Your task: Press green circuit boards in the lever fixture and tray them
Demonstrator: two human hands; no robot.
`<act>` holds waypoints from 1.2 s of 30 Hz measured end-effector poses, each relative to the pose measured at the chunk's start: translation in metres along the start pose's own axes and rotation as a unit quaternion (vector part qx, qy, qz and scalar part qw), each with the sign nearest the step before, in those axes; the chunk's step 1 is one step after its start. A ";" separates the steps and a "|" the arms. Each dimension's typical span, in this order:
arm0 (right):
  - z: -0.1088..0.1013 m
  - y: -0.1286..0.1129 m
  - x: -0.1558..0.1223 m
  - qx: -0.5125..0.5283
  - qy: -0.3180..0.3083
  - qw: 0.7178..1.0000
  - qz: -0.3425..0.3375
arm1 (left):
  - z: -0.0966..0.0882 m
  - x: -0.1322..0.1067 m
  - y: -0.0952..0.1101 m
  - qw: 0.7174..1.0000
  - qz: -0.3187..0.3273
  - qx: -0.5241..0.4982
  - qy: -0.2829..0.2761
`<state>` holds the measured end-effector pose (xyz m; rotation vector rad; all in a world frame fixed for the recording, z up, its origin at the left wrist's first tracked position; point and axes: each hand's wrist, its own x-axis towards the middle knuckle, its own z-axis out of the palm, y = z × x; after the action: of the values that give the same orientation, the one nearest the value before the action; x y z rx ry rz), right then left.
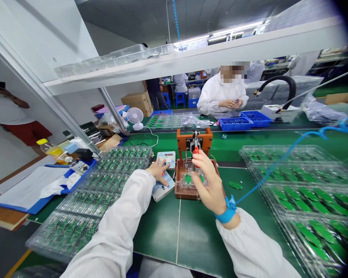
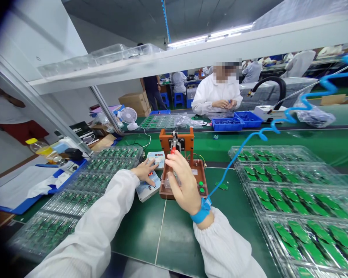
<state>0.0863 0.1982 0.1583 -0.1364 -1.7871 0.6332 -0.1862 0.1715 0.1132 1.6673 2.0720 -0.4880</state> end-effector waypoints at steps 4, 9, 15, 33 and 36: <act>0.000 0.000 0.000 -0.008 0.004 1.000 0.002 | 0.002 0.001 -0.004 0.999 0.014 -0.031 -0.002; -0.001 0.000 0.000 -0.014 -0.005 1.000 -0.002 | 0.002 -0.001 -0.021 0.998 0.021 -0.049 0.031; 0.000 0.000 0.001 -0.012 -0.002 1.000 0.000 | 0.010 -0.006 -0.032 0.999 0.010 -0.032 0.008; 0.002 0.000 -0.001 -0.021 0.008 1.000 -0.001 | 0.015 0.000 -0.027 0.999 0.018 -0.024 0.015; 0.004 0.001 -0.002 -0.019 0.018 1.000 -0.001 | 0.015 -0.001 -0.023 0.999 0.017 -0.029 0.018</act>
<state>0.0833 0.1973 0.1552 -0.1703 -1.7659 0.5912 -0.2064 0.1584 0.1008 1.6867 2.0596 -0.3853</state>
